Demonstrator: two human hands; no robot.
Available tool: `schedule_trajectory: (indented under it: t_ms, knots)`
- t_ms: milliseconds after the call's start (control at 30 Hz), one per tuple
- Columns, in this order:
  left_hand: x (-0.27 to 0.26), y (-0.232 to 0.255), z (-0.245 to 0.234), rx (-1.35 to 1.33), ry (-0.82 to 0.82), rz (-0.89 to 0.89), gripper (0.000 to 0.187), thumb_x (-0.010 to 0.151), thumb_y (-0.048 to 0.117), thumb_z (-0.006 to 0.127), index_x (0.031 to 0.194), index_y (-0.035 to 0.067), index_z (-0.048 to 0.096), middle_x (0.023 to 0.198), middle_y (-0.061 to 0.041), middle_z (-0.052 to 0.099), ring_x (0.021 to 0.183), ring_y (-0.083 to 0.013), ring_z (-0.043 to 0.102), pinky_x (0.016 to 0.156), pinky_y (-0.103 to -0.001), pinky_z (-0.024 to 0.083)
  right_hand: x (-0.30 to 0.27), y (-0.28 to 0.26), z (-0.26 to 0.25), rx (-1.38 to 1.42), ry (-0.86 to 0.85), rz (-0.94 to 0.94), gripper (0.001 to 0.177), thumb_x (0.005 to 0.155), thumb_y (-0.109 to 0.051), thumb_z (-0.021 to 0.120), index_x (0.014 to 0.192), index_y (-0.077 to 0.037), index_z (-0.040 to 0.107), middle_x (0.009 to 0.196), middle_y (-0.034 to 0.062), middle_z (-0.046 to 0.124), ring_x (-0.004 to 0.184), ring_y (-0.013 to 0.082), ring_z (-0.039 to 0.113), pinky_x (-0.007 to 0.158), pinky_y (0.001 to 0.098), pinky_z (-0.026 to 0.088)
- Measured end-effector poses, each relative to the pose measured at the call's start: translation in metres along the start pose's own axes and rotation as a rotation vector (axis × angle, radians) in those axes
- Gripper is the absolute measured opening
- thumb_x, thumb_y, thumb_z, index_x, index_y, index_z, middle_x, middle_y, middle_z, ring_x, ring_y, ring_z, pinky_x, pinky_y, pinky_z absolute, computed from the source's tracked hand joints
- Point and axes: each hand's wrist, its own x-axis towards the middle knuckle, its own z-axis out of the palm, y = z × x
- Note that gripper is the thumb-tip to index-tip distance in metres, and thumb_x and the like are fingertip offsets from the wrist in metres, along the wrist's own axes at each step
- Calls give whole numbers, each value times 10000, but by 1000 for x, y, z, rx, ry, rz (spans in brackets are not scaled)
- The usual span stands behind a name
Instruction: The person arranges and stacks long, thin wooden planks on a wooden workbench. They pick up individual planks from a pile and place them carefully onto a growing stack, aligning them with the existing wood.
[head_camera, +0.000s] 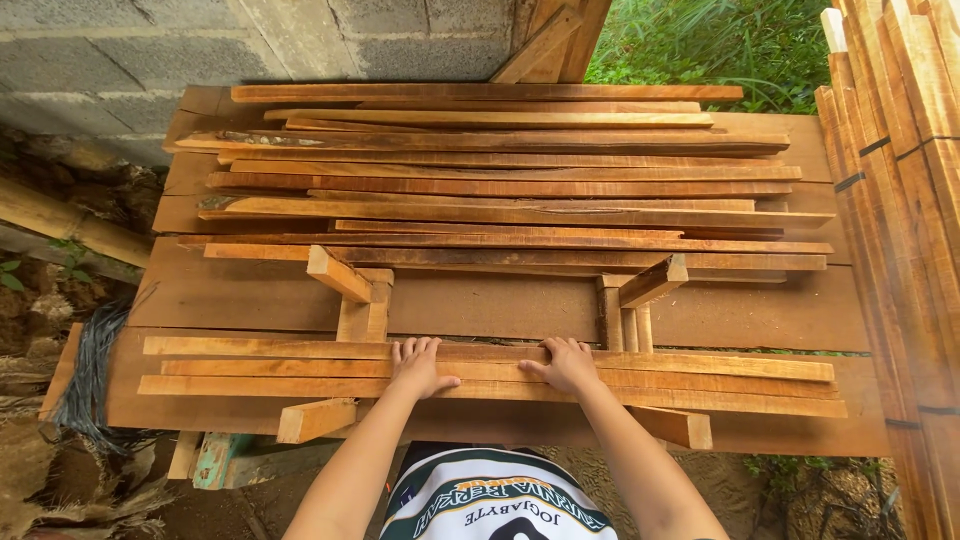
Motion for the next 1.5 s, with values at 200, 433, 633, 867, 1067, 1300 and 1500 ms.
schedule_trajectory:
  t_ms: [200,433,633,867,1067,1300,1500]
  knots:
    - [5,-2,5,-2,15,-6,964,846,679,695,1569,182,297,1581,-25,346,1508,-265,186,1263,-567,7,2,3,5,-23,9,-8,659,864,-763,559,1279,-259,643,1265,1,690,1250,227,598,1139,455,365]
    - [2,1,0,-8,25,-5,981,815,689,717,1552,178,317,1563,-25,364,1493,-267,207,1263,-576,23,2,2,-4,-4,-51,-1,660,870,-768,544,1284,-262,633,1284,-13,676,1276,218,579,1160,451,345]
    - [23,2,-8,113,-27,-9,923,796,711,703,1475,170,389,1520,-65,443,1454,-289,328,1244,-591,107,7,-4,-8,19,-85,39,667,852,-790,555,1274,-281,638,1280,-38,678,1295,192,566,1174,446,333]
    - [75,6,-34,211,-260,-42,726,888,692,548,1384,163,574,1437,-69,599,1366,-293,531,1149,-575,278,32,-14,-8,360,72,124,453,893,-636,654,1172,-282,699,1142,-63,745,1163,168,676,1031,418,466]
    - [158,6,-100,-272,-133,139,526,879,580,662,1120,125,769,1220,-152,736,1229,-350,653,1030,-471,517,129,-39,-79,628,493,-36,243,885,-439,784,1035,-249,768,949,-28,787,942,186,760,846,361,580]
    - [281,16,-266,-547,441,234,368,917,380,720,1206,157,675,1072,-55,776,1076,-272,720,900,-422,596,319,-23,-210,445,702,-243,322,888,-346,791,1124,-138,719,1018,100,743,1024,315,718,895,457,571]
    - [416,-19,-352,-143,457,75,493,994,491,590,1390,198,576,1281,-68,675,1230,-284,628,975,-459,561,460,29,-257,54,743,-107,503,883,-505,746,1217,-134,686,1096,111,678,1059,355,689,864,513,573]
